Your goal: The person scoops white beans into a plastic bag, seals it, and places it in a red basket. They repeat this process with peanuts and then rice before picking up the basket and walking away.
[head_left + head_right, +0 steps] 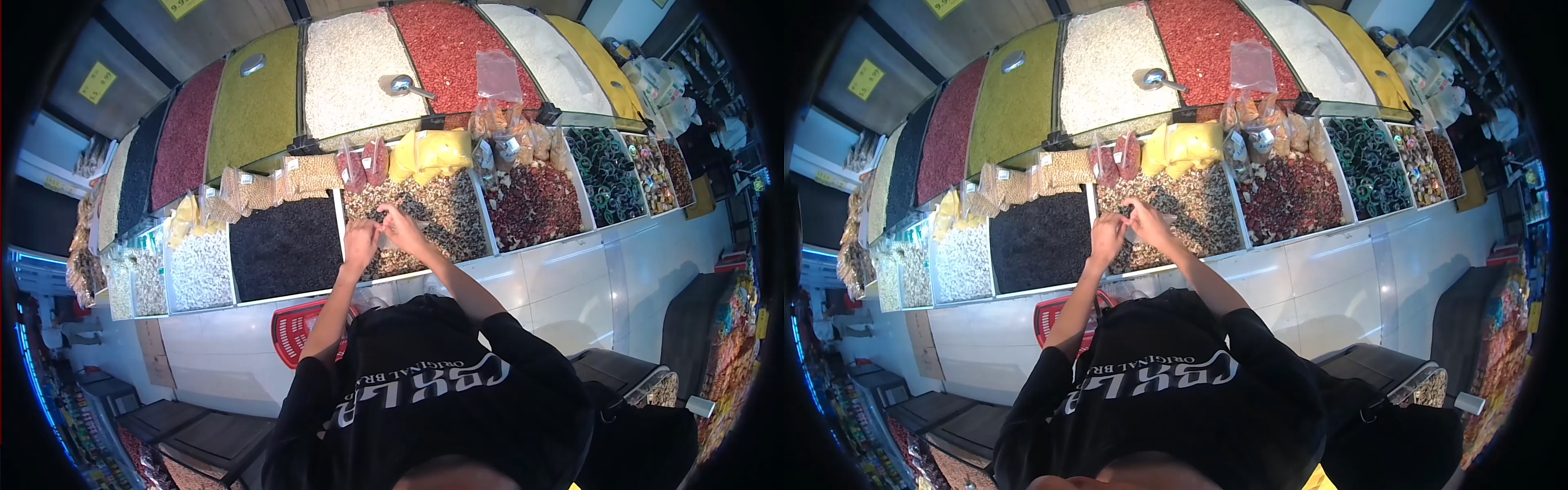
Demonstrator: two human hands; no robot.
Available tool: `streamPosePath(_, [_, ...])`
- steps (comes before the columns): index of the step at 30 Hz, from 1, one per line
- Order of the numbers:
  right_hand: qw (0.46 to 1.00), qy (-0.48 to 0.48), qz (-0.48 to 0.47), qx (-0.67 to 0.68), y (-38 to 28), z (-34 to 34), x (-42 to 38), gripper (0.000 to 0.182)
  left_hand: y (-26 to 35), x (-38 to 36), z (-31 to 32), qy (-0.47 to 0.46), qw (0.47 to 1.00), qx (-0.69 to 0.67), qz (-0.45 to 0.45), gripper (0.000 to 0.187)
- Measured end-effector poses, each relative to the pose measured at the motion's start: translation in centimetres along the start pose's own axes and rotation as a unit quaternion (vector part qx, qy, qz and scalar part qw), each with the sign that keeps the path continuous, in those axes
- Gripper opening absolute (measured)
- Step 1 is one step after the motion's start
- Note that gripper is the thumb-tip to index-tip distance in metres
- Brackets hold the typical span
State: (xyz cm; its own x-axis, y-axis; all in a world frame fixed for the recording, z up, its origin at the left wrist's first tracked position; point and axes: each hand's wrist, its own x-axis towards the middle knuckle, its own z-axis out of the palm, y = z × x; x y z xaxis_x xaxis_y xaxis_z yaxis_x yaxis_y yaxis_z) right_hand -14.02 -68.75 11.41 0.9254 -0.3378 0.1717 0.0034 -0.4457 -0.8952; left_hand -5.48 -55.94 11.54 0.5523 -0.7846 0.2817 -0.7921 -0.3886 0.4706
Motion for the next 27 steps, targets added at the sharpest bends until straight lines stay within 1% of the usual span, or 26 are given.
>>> streamPosePath(1, [1.000,-0.009,0.007,-0.015,0.1,-0.1,0.0,0.046,-0.2,-0.1,-0.1,0.000,1.000,0.000,0.001,0.006])
streamPosePath(3, [1.000,-0.010,0.000,-0.016,0.1,-0.1,0.2,0.045,-0.6,-0.2,-0.3,0.001,0.997,-0.050,-0.059,0.006])
streamPosePath(4, [1.000,-0.012,-0.007,-0.014,0.1,0.1,0.2,0.045,-0.3,-0.2,-0.1,0.027,0.997,-0.043,-0.053,0.006])
streamPosePath(5, [1.000,-0.011,-0.007,-0.013,0.1,0.2,0.2,0.045,-0.3,-0.3,-0.1,0.026,0.997,-0.043,-0.053,0.006])
streamPosePath(7, [0.999,0.005,-0.043,0.006,0.6,0.6,0.3,0.046,-0.3,-0.5,-0.1,0.016,0.996,-0.068,-0.052,0.006])
streamPosePath(8, [0.999,0.005,-0.043,0.005,0.8,0.5,0.3,0.046,-0.3,-0.3,-0.1,0.017,0.996,-0.069,-0.051,0.006])
streamPosePath(10, [0.999,0.002,-0.027,0.017,0.5,0.4,0.3,0.045,-0.5,-0.3,-0.3,0.019,0.981,-0.146,-0.123,0.007])
streamPosePath(11, [0.999,0.003,-0.027,0.017,0.3,0.3,0.4,0.045,-0.4,-0.2,-0.1,0.019,0.981,-0.146,-0.123,0.007])
streamPosePath(13, [0.999,-0.006,-0.032,-0.010,0.1,0.4,0.5,0.039,-0.4,-0.3,0.6,0.043,0.972,-0.177,-0.149,0.007])
streamPosePath(15, [1.000,-0.016,-0.019,-0.008,0.0,0.0,0.1,0.037,-0.5,-0.2,0.3,0.026,0.975,-0.172,-0.140,0.009])
streamPosePath(17, [1.000,-0.028,-0.009,-0.008,0.0,-0.5,-0.2,0.035,-0.2,0.2,-0.8,-0.053,0.994,-0.088,-0.031,0.010])
streamPosePath(18, [1.000,-0.014,-0.021,-0.006,-0.1,-0.6,-0.5,0.032,-0.2,0.4,-0.8,-0.053,0.994,-0.088,-0.032,0.010])
streamPosePath(20, [0.999,0.000,-0.034,-0.001,-0.2,-0.7,-0.6,0.030,-0.3,1.1,-0.7,-0.074,0.996,0.006,0.049,0.012])
streamPosePath(22, [0.998,0.038,-0.033,0.038,-0.1,-1.4,-0.7,0.029,0.7,2.0,-1.8,-0.087,0.995,0.007,0.052,0.013])
streamPosePath(23, [0.998,0.042,-0.030,0.037,0.0,-2.2,-0.9,0.029,1.5,2.4,-2.5,-0.101,0.993,0.005,0.056,0.014])
streamPosePath(25, [0.997,0.054,-0.060,0.006,-0.5,-4.6,-1.1,0.025,2.6,3.3,-4.0,-0.093,0.993,-0.007,0.071,0.012])
streamPosePath(27, [0.997,0.059,-0.044,0.008,0.0,-7.0,-1.8,0.026,3.3,4.2,-5.8,-0.073,0.994,-0.035,0.077,0.011])
